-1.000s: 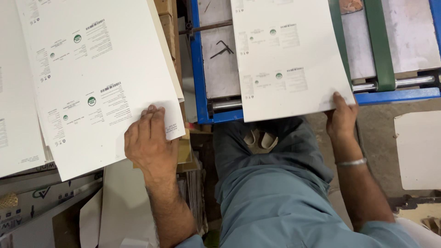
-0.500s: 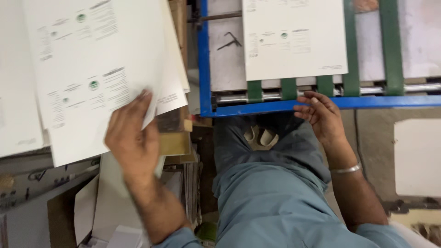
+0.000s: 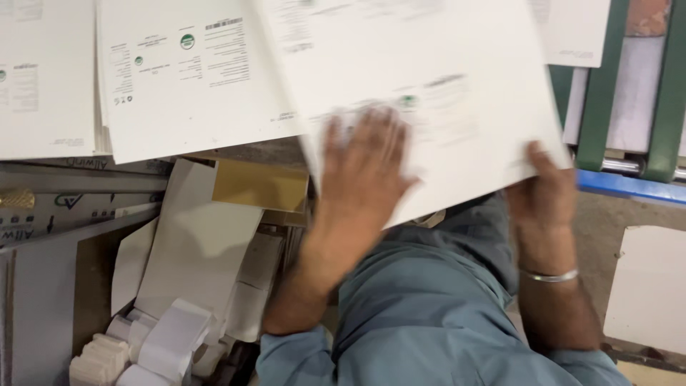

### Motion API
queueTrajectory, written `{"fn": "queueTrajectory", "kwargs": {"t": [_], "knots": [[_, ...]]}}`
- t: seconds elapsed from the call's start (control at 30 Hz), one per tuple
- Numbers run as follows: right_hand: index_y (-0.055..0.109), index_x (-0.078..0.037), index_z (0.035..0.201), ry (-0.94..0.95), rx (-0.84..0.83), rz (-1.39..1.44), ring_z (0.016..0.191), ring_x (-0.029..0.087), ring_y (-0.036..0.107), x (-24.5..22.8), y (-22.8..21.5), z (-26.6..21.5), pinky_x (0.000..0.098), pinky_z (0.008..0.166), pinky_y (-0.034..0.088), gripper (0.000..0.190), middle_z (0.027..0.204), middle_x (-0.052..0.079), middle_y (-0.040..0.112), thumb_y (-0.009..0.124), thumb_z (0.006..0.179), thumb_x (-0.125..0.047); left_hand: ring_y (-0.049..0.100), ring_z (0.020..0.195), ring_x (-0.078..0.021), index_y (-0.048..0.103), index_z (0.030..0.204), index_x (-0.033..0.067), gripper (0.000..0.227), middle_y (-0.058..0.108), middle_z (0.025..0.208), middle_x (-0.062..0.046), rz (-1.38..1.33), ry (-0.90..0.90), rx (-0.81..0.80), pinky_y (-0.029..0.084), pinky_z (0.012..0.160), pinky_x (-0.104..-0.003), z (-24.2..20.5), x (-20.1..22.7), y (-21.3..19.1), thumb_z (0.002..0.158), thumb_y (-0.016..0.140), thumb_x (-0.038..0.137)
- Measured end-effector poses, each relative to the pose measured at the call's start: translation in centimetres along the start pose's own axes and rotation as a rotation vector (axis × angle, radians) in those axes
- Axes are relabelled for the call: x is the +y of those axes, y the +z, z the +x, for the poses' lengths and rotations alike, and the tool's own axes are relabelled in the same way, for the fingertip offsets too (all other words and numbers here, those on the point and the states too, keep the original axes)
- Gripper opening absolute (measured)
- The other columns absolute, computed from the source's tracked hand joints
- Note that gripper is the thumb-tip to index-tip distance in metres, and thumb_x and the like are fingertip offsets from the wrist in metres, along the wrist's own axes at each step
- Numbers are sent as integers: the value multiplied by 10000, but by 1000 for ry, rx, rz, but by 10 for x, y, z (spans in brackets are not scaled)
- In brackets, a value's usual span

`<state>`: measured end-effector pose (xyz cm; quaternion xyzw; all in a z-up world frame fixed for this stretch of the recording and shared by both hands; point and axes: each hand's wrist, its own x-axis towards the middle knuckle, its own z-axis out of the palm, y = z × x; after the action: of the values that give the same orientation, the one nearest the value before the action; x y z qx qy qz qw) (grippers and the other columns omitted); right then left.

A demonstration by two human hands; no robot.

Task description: The person repeatedly picks up printed paper sheets from a stack on the left and feeds them one by one into a blue and green paper processing machine on the right. The hands handle the sheets directly without tools, maintaining a steady rhythm throughout the clip.

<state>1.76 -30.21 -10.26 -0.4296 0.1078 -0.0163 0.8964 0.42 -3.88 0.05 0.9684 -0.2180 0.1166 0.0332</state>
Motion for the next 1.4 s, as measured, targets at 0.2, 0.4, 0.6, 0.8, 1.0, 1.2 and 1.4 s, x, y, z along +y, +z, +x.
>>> {"fn": "queueTrajectory", "kwargs": {"t": [0.2, 0.4, 0.6, 0.8, 1.0, 1.2, 1.4], "knots": [[468, 48, 1494, -218, 266, -56, 1330, 310, 679, -7, -89, 31, 436, 1153, 642, 444, 1440, 190, 613, 530, 1055, 79, 493, 1414, -343, 594, 1435, -24, 551, 589, 1458, -202, 106, -151, 176, 364, 1194, -534, -6, -84, -4, 987, 747, 258], [490, 14, 1455, -306, 421, -92, 1241, 289, 703, 7, -155, 35, 429, 1062, 660, 426, 1388, 176, 631, 537, 1038, 83, 654, 1203, -281, 664, 1305, 38, 476, 693, 1288, -108, 20, -102, 252, 532, 1018, -420, -15, -85, -12, 848, 790, 72], [524, 12, 1444, -227, 506, -177, 1169, 225, 678, 41, -186, -24, 348, 974, 621, 402, 1315, 124, 643, 612, 1051, 23, 645, 1214, -252, 694, 1255, 55, 318, 691, 1261, -91, 145, -127, 346, 533, 1040, -400, -15, -78, 3, 950, 783, 50], [547, 39, 1388, -222, 500, -249, 1103, 205, 660, 59, -192, -72, 342, 926, 596, 327, 1252, 116, 639, 604, 1070, -12, 640, 1285, -266, 706, 1280, 41, 327, 698, 1302, -104, 215, -176, 353, 534, 1095, -420, -17, -75, 5, 987, 799, 154], [563, 70, 1424, -311, 332, -287, 1171, 194, 648, 53, -175, -49, 315, 1044, 563, 350, 1294, 129, 644, 618, 1085, 4, 671, 1235, -265, 705, 1263, 58, 374, 722, 1269, -93, 151, -175, 344, 544, 1029, -412, -22, -80, 4, 953, 844, 216], [514, -10, 1407, -215, 475, -193, 1075, 193, 676, 38, -159, 15, 329, 881, 600, 436, 1215, 96, 649, 637, 990, -30, 666, 1218, -265, 707, 1229, 62, 416, 715, 1236, -85, 119, -183, 369, 534, 1033, -421, -24, -83, 12, 876, 889, 181], [519, 35, 1382, -62, 355, -127, 1015, 269, 731, 38, -154, 58, 416, 827, 626, 330, 1194, 152, 693, 544, 1099, -132, 630, 1228, -270, 686, 1251, 56, 466, 697, 1239, -90, 123, -186, 336, 507, 1050, -431, -22, -80, 11, 842, 889, 147]]}}
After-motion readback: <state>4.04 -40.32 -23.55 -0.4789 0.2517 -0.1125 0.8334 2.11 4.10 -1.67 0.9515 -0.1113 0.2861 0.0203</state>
